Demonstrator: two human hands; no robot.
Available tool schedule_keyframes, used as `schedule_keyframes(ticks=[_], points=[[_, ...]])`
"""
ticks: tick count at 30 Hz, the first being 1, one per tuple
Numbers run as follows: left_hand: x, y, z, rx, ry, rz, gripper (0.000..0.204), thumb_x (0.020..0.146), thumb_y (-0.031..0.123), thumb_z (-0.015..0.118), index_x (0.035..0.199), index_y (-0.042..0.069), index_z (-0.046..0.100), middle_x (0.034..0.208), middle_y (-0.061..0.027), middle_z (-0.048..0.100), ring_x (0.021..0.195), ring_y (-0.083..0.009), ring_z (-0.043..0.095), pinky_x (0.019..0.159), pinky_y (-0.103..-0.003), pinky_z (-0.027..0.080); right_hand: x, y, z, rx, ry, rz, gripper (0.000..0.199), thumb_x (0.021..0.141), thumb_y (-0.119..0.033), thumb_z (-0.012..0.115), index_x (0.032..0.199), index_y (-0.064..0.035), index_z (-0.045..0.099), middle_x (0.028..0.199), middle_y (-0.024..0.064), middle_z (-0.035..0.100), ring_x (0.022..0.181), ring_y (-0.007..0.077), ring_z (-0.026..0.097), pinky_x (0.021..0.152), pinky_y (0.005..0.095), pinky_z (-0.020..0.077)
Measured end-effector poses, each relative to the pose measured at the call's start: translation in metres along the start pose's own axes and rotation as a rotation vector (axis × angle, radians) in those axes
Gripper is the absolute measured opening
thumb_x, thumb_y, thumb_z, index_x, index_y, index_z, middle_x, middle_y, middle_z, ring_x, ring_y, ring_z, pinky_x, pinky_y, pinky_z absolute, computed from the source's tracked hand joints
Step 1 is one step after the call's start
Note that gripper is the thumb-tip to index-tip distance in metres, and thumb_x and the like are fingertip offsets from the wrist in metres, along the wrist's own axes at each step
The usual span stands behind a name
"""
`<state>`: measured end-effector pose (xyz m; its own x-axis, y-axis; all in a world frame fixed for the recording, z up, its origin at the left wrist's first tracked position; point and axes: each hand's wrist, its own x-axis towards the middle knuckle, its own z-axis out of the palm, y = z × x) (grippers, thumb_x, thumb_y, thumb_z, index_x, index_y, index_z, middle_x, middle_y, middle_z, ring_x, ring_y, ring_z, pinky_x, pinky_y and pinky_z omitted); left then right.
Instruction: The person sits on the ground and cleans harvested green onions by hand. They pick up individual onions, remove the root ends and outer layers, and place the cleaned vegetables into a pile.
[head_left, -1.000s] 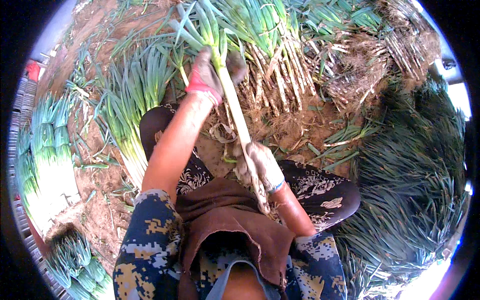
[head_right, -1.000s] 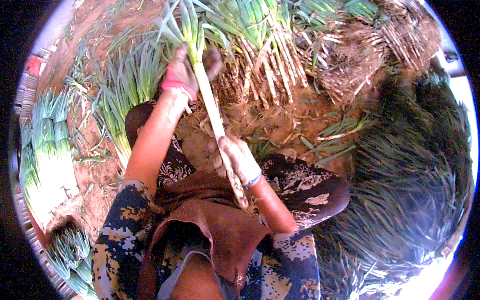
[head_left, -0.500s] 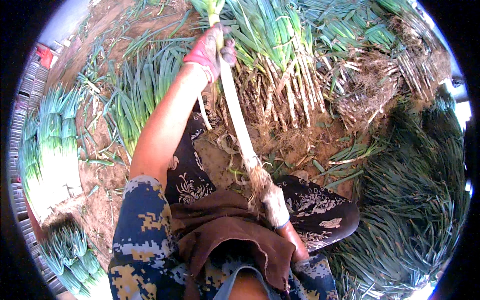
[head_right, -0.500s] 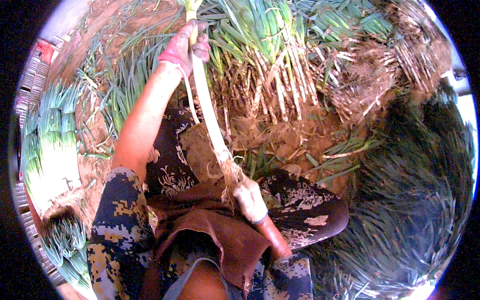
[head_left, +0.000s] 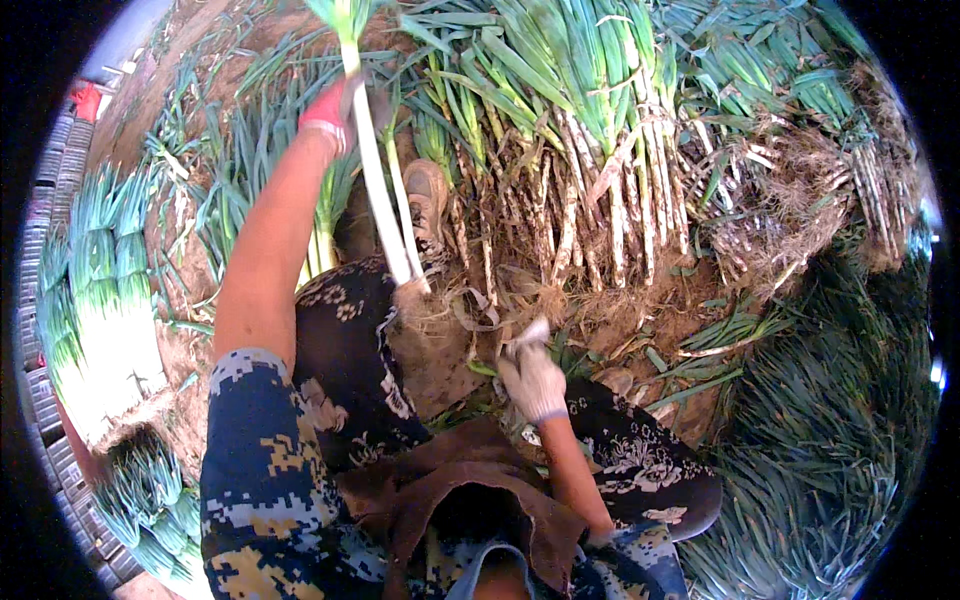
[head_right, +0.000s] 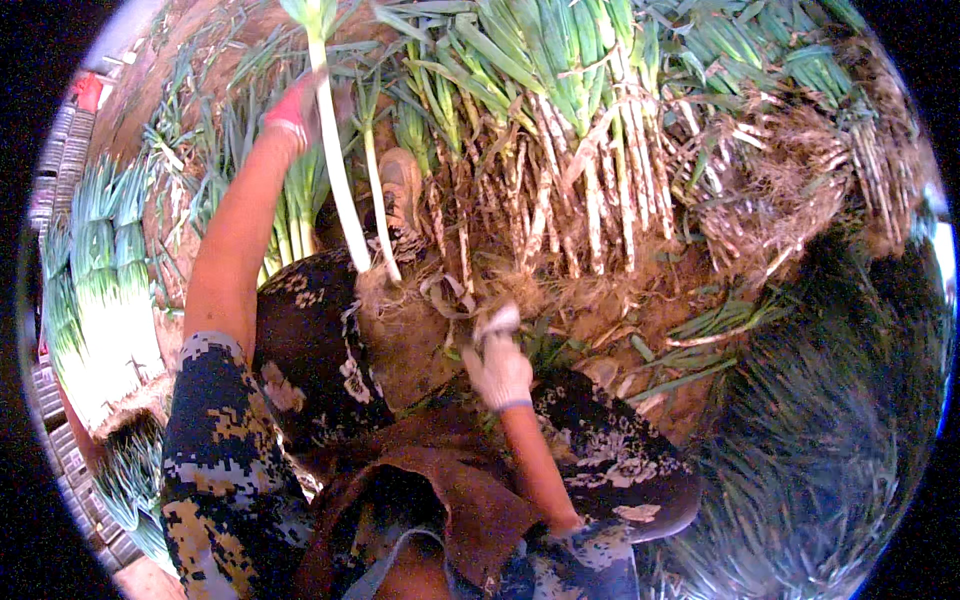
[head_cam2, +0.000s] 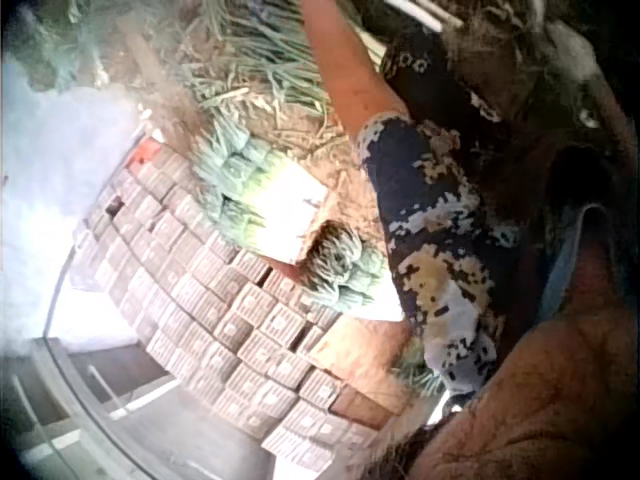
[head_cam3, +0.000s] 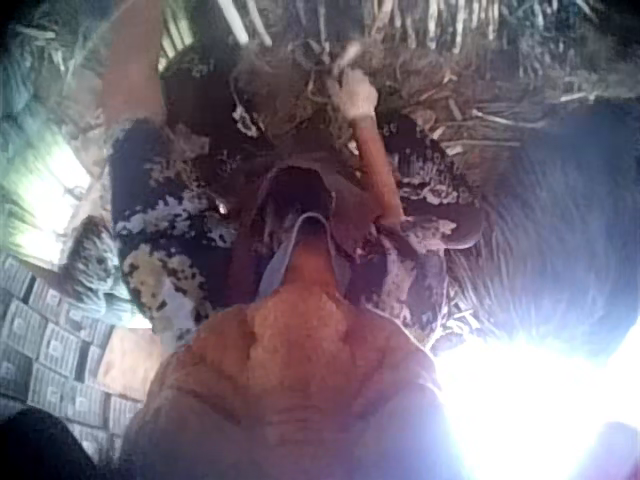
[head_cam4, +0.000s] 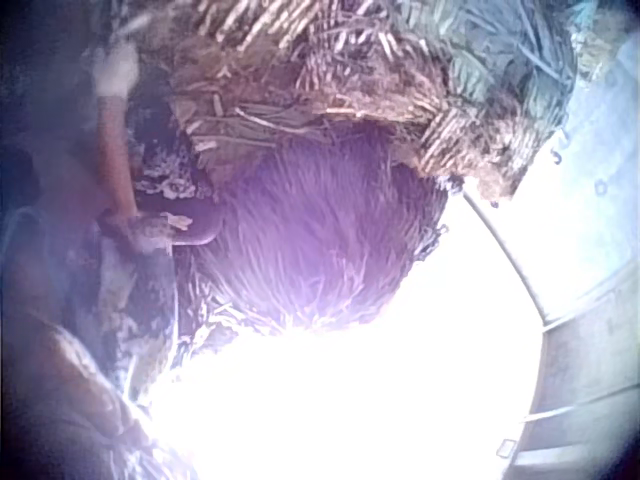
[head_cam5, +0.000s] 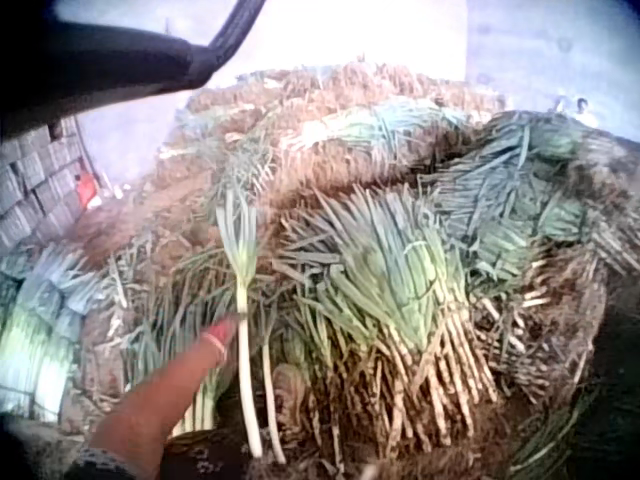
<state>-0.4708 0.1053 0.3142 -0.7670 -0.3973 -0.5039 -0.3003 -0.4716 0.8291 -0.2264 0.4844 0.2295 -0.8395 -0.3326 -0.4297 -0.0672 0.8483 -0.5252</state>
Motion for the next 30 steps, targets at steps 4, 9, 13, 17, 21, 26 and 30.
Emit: schedule_keyframes(ticks=[4, 9, 13, 17, 21, 26, 30], points=[[0.021, -0.079, -0.048, 0.553, 0.099, -0.280, 0.076, 0.081, 0.059, 0.056, 0.138, 0.013, 0.037, 0.130, -0.0167, 0.046, 0.112, -0.0313, 0.048, 0.096, -0.044, 0.037, 0.107, -0.001, 0.021, 0.065, 0.071, 0.243, 0.047, 0.080, -0.044, 0.056, 0.099, -0.0016, 0.059, 0.092, 0.0230, 0.064, 0.086, 0.0397, 0.063, 0.077, 0.0476, 0.0489], [0.038, -0.101, -0.042, 0.588, 0.033, -0.202, 0.043, 0.085, 0.042, 0.058, 0.117, 0.015, 0.052, 0.105, -0.0052, 0.056, 0.092, -0.0206, 0.055, 0.083, -0.041, 0.045, 0.187, 0.028, 0.075, -0.050, -0.026, 0.269, 0.046, 0.075, -0.042, 0.062, 0.097, -0.0010, 0.058, 0.096, 0.0233, 0.064, 0.089, 0.0383, 0.063, 0.079, 0.0471, 0.0490], [0.042, -0.100, -0.039, 0.576, -0.214, -0.232, 0.045, 0.084, 0.039, 0.062, 0.119, 0.013, 0.051, 0.103, -0.0059, 0.054, 0.092, -0.0211, 0.054, 0.077, -0.040, 0.049, 0.182, 0.030, 0.080, 0.034, -0.066, 0.157, 0.043, 0.074, -0.035, 0.064, 0.095, 0.0013, 0.058, 0.097, 0.0251, 0.063, 0.090, 0.0399, 0.062, 0.080, 0.0471, 0.0485], [-0.002, -0.090, 0.025, 0.452, -0.166, -0.397, 0.058, 0.082, 0.048, 0.061, 0.127, 0.014, 0.046, 0.113, -0.0100, 0.052, 0.102, -0.0279, 0.052, 0.089, -0.048, 0.045, 0.113, 0.038, 0.022, 0.456, 0.064, 0.069, 0.051, 0.075, -0.034, 0.066, 0.108, 0.0039, 0.057, 0.102, 0.0279, 0.062, 0.097, 0.0429, 0.059, 0.083, 0.0442, 0.0471], [-0.037, -0.106, 0.055, 0.242, -0.294, -0.475, 0.083, 0.080, 0.057, 0.060, 0.142, 0.013, 0.028, 0.147, -0.0184, 0.027, 0.128, -0.0357, 0.035, 0.095, -0.058, 0.036, 0.034, -0.001, -0.047, 0.631, 0.253, 0.042, 0.049, 0.076, -0.031, 0.065, 0.110, 0.0029, 0.057, 0.096, 0.0245, 0.065, 0.090, 0.0300, 0.065, 0.076, 0.0362, 0.0490], [-0.123, -0.118, 0.095, -0.176, -0.054, -0.244, 0.041, 0.079, 0.031, 0.072, 0.106, 0.005, 0.056, 0.085, -0.0157, 0.061, 0.070, -0.0346, 0.061, 0.065, -0.053, 0.051, -0.077, -0.016, -0.068, 0.422, 0.142, 0.087, 0.038, 0.075, -0.026, 0.065, 0.104, -0.0032, 0.056, 0.089, 0.0211, 0.066, 0.085, 0.0350, 0.065, 0.073, 0.0399, 0.0502], [-0.122, -0.154, 0.088, -0.239, -0.206, -0.221, 0.024, 0.079, 0.016, 0.067, 0.100, 0.005, 0.060, 0.092, -0.0109, 0.062, 0.079, -0.0284, 0.061, 0.072, -0.048, 0.052, -0.142, -0.010, -0.056, 0.325, 0.022, 0.085, 0.043, 0.073, -0.026, 0.068, 0.108, -0.0031, 0.055, 0.086, 0.0202, 0.065, 0.085, 0.0343, 0.064, 0.073, 0.0387, 0.0503]])
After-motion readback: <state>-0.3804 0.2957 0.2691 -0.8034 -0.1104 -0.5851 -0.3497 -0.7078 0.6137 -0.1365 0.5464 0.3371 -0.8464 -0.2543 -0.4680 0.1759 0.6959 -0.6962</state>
